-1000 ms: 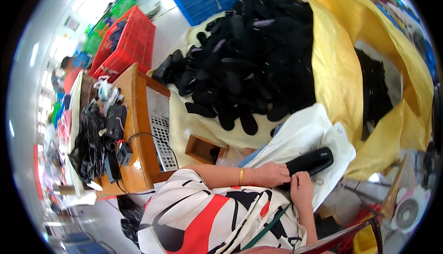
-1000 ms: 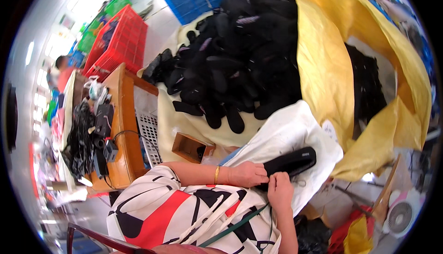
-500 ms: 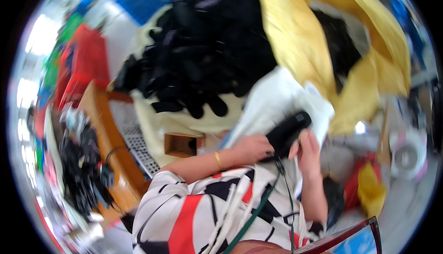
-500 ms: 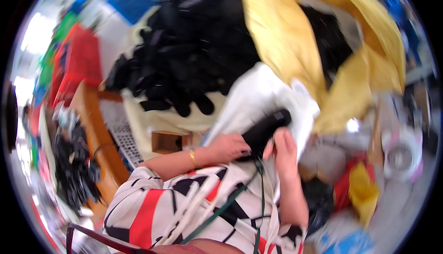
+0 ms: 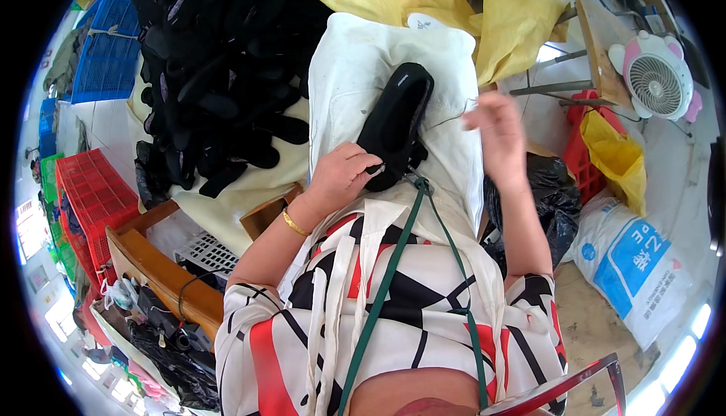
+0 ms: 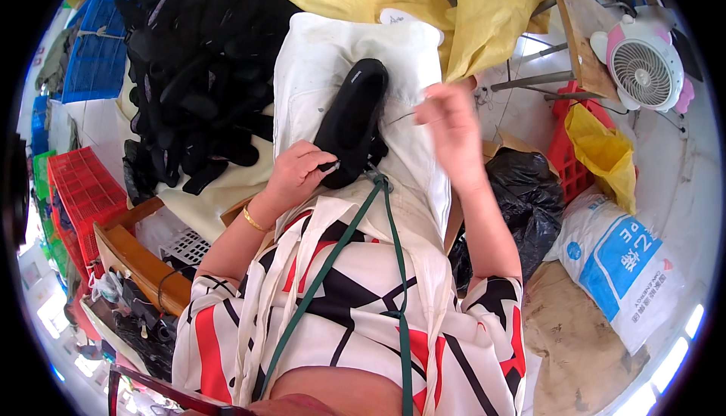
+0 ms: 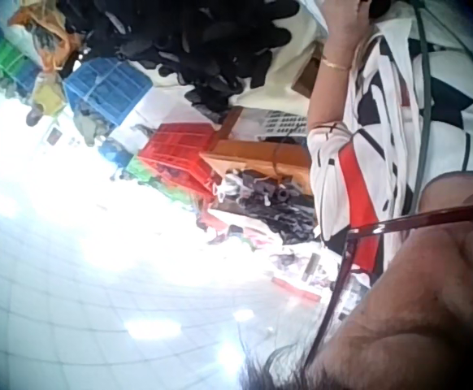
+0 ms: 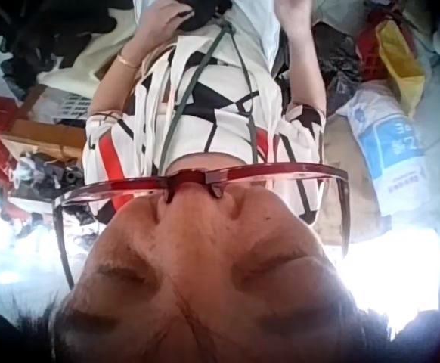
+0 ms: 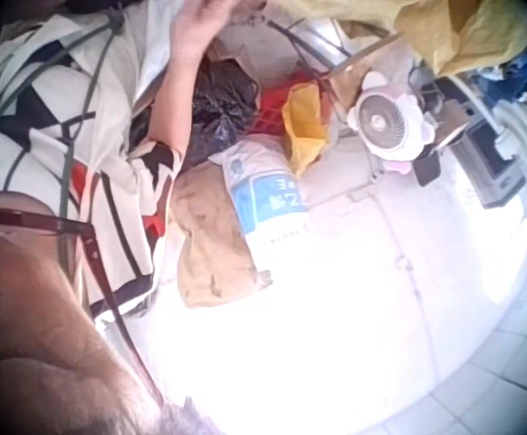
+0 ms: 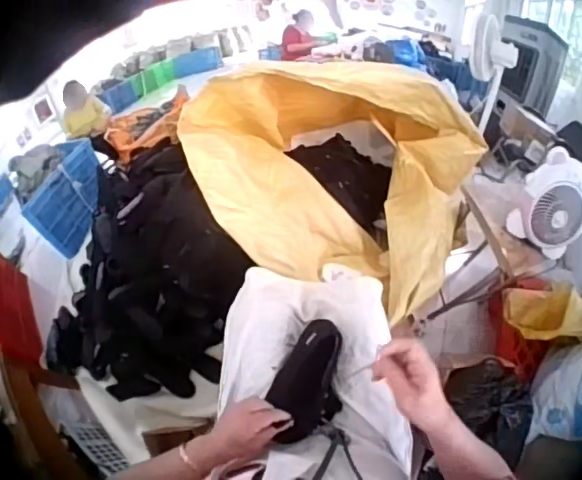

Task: The person sits on the floor in a workshop and sews black gloves using a needle and thread. They repeatedly pull the thread through the glove fabric, adjust the glove's position on their lap, and occasionally reach into a large yellow sack to retrieve more gloves.

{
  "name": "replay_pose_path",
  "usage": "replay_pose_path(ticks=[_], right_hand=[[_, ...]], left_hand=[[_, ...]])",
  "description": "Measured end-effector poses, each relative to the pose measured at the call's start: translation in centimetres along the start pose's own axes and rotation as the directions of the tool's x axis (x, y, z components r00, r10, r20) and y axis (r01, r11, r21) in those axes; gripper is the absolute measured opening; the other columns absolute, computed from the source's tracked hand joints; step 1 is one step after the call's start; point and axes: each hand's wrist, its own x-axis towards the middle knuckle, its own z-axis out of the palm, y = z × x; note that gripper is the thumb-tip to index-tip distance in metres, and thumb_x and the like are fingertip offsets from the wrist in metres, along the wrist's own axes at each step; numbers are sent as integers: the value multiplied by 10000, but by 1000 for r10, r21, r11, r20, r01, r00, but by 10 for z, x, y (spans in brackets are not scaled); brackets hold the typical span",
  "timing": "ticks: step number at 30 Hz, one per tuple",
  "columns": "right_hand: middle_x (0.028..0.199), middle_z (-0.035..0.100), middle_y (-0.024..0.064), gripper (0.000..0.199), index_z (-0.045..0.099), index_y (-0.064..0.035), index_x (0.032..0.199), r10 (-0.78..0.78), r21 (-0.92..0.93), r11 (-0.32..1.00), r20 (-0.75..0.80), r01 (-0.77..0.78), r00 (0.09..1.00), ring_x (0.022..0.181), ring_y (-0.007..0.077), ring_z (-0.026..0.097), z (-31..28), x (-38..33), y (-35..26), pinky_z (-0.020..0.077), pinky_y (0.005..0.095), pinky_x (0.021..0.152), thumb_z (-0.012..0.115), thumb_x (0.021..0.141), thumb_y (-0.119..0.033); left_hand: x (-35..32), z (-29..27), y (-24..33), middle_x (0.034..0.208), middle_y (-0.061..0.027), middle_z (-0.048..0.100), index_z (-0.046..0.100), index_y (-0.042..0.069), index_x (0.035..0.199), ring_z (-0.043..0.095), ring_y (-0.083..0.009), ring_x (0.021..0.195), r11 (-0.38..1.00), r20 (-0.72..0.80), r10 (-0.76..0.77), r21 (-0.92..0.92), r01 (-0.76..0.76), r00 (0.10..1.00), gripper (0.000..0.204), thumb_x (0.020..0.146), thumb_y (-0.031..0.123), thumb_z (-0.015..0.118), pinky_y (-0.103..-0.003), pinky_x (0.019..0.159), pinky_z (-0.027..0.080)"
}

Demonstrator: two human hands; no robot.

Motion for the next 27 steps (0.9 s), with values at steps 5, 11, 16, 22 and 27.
replay_pose_path(ticks=[5,11,16,22,27], right_hand=[[951,665,133,146,599,-60,1070,101,-467,879,384,98,918,807,295,662,42,-19,3,531,338,698,581,928,-30],[915,638,127,186,604,-75,1044,23,-561,764,519,321,854,883,323,635,47,-18,14,528,392,706,587,861,-44],[820,540,84,122,559,-77,879,-188,-534,522,689,665,700,820,277,567,62,-21,20,501,374,711,579,767,-120],[775,532,45,69,569,-114,789,-226,-458,360,802,813,552,788,228,563,62,-5,14,490,351,703,585,753,-171],[729,526,53,102,554,-111,741,-340,-592,353,641,725,689,737,243,564,66,7,5,478,360,659,633,776,-165]], left_hand=[[-2,-3,1,864,-99,645,715,62,981,616,-282,801,1000,-3,-25,15,25,1000,318,683,-48,723,-355,683,519],[0,-4,2,864,-92,646,706,67,968,613,-282,797,998,38,-16,53,14,999,261,718,-2,734,-366,685,517],[8,-2,-3,867,-109,625,688,70,935,607,-314,824,999,136,-14,32,10,991,154,789,100,728,-397,721,510],[17,-14,0,875,-112,626,704,81,927,614,-327,862,995,231,-87,-17,93,969,141,837,189,703,-408,755,506],[23,-17,3,848,-116,635,716,69,905,619,-323,840,993,262,-109,-12,116,959,151,838,203,706,-410,736,506]])
